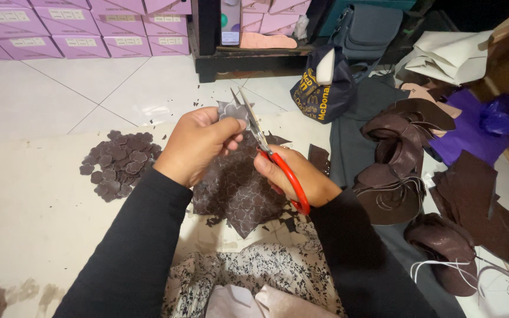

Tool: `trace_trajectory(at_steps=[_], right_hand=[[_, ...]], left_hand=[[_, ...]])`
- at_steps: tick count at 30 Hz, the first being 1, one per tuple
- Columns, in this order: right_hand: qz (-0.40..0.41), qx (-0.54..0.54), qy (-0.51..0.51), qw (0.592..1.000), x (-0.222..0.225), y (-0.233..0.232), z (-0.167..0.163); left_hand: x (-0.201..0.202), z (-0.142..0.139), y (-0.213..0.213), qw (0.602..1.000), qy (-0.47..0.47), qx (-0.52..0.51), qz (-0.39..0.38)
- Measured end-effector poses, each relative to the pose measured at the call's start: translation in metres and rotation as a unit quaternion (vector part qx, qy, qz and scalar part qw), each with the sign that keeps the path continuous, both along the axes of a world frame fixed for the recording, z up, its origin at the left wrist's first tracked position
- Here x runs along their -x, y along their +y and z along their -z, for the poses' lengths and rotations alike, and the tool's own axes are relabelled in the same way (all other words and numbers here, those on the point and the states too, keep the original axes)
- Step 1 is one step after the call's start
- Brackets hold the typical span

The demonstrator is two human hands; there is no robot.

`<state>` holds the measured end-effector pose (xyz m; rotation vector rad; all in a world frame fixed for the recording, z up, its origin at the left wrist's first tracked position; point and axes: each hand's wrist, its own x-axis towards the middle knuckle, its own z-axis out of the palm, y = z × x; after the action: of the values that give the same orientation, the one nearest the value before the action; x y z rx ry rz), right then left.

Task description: The person uses red-handled scissors to cut small, repeating shapes from a brown patterned fabric sheet. The person holds the fabric with the left hand and cuts with the right, placing the cut pieces into a growing pile on the floor.

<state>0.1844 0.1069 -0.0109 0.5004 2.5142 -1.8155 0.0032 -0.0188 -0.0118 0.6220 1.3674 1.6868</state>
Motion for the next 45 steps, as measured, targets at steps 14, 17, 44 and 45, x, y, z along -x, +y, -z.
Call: trace_trajectory(at_steps=[14, 17, 44, 45], right_hand=[[-0.062, 0.016, 0.001, 0.998, -0.0007, 0.0001, -0.0014], [-0.059, -0.044, 0.008, 0.997, 0.0004, -0.0014, -0.0032], [-0.038, -0.024, 0.048, 0.998, 0.0019, -0.0024, 0.002], [-0.041, -0.02, 0.053, 0.998, 0.0018, -0.0016, 0.0028]], left_hand=[[0.0069, -0.0019, -0.0048, 0.999, 0.009, 0.042, 0.004], [0.0072, -0.0003, -0.0042, 0.998, 0.031, 0.046, 0.003], [0.0059, -0.0008, -0.0034, 0.999, -0.015, 0.038, 0.005], [0.0057, -0.0004, -0.0039, 1.0, -0.003, 0.027, 0.011]])
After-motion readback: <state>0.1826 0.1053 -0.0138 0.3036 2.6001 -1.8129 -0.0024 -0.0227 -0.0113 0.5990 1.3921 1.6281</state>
